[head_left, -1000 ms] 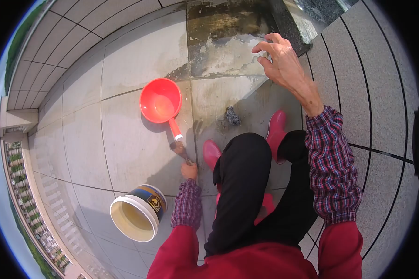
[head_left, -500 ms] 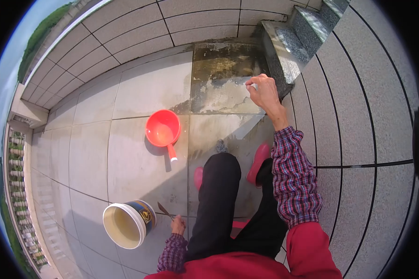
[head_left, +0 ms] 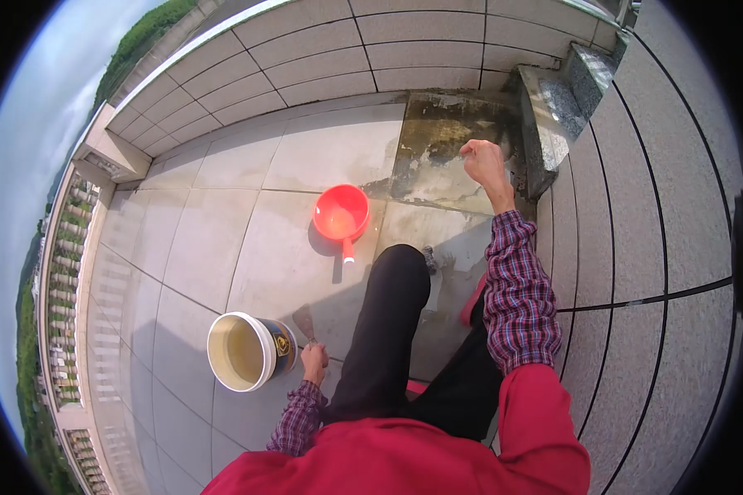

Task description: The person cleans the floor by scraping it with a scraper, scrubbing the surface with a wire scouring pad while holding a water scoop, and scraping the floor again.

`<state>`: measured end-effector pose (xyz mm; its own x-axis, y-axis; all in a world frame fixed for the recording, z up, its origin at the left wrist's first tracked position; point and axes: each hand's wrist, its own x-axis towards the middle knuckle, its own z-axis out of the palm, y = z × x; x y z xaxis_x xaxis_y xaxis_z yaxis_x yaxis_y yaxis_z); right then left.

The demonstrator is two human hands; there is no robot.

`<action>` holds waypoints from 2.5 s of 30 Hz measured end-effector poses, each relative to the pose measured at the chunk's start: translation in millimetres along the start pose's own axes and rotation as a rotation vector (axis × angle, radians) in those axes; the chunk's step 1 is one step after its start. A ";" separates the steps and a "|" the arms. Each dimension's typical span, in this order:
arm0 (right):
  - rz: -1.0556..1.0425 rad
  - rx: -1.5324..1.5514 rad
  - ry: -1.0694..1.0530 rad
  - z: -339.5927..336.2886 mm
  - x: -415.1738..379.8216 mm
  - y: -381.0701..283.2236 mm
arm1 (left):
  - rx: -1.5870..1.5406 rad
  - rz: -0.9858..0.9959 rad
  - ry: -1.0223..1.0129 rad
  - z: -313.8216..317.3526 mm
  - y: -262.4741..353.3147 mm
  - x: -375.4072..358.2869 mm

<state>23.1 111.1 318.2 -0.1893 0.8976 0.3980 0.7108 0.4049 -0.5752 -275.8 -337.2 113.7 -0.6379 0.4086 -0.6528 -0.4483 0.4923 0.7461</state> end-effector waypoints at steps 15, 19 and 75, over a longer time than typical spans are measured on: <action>0.135 -0.153 -0.546 -14.7 -23.5 -9.9 | 1.109 1.088 -0.244 253.6 341.6 -1.4; 0.113 -0.154 -0.638 -9.1 -25.0 -1.0 | 1.134 1.178 -0.389 302.2 299.9 -27.6; -0.134 -0.176 -0.355 25.0 -30.0 -4.7 | 0.270 0.384 -0.814 372.0 248.9 -94.3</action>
<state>8.4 86.7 291.2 -0.4882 0.8555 0.1725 0.7627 0.5143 -0.3921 -94.2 32.7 312.2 -0.0321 0.9415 -0.3354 -0.0730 0.3324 0.9403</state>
